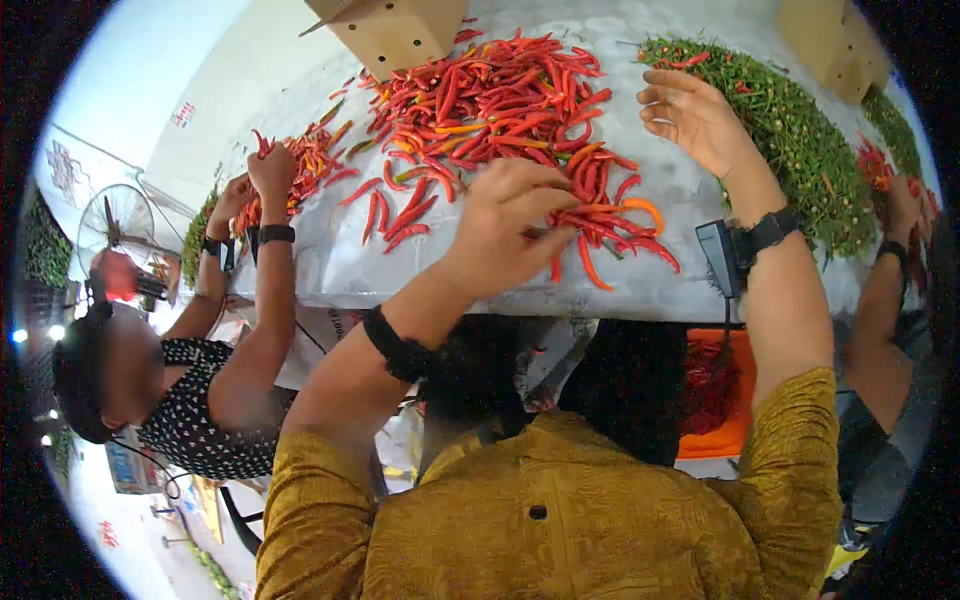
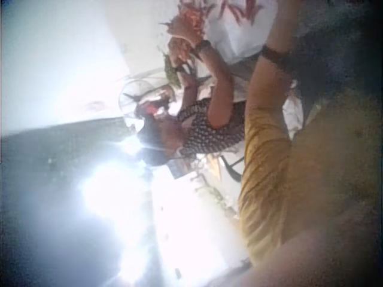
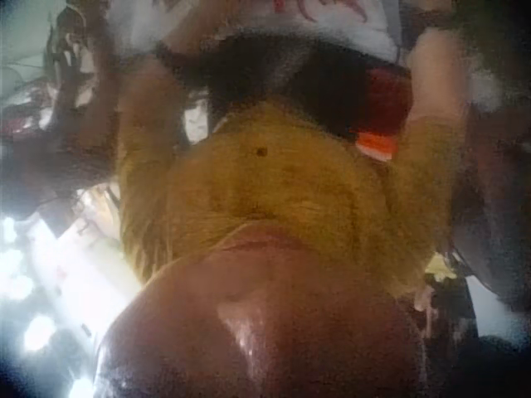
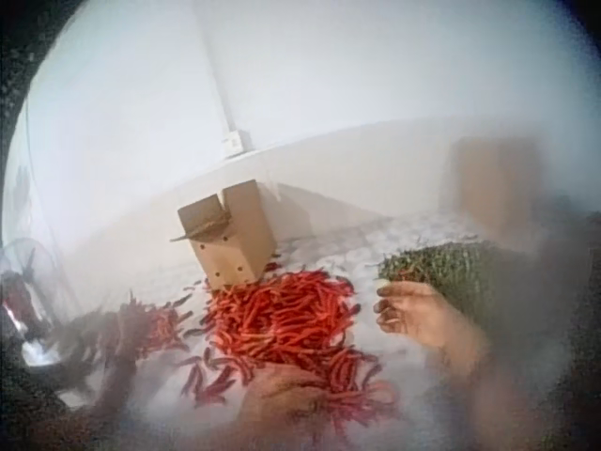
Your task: The person sorts red chili peppers on a table, picking them up and placing them into a pile. They handle the peppers by hand, moving them from a mixed pile to a more organized arrangement.
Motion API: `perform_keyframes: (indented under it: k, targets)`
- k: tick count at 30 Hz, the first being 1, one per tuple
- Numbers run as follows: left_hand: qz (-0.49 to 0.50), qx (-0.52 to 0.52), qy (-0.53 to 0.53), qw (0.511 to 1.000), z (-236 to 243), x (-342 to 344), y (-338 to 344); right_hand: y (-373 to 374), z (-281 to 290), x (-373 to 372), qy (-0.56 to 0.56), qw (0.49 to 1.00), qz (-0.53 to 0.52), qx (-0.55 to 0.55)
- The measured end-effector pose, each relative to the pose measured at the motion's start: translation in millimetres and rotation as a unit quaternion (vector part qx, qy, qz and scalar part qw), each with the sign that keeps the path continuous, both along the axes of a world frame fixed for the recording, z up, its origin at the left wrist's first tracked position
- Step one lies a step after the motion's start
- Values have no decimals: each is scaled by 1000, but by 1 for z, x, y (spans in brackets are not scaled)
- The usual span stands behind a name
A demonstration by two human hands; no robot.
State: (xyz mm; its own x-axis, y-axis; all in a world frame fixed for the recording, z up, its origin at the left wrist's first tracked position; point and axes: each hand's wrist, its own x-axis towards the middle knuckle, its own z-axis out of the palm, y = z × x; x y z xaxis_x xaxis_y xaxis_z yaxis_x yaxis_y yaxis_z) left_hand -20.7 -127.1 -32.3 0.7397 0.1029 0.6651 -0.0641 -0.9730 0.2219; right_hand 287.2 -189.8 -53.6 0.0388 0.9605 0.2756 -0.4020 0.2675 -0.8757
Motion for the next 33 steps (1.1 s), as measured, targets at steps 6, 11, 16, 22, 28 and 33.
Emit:
perform_keyframes:
  k: [6,11,16,22,28,33]
  targets:
    - [-96,28,83,992,-12,47,-50,-5,2,-8,17,1000,-15,-16]
    - [-68,72,76,992,-31,74,-64,-6,1,-14,21,999,-27,-37]
    - [-63,117,126,983,-24,71,-56,-5,-2,-12,38,997,-36,-55]
    - [-85,177,119,973,-14,46,-31,-6,-1,-16,38,998,-32,-48]
    - [-44,270,163,948,8,16,27,-5,-2,-18,-5,998,-35,-45]
    - [70,294,219,928,31,4,77,-11,1,-14,-38,994,-82,-56]
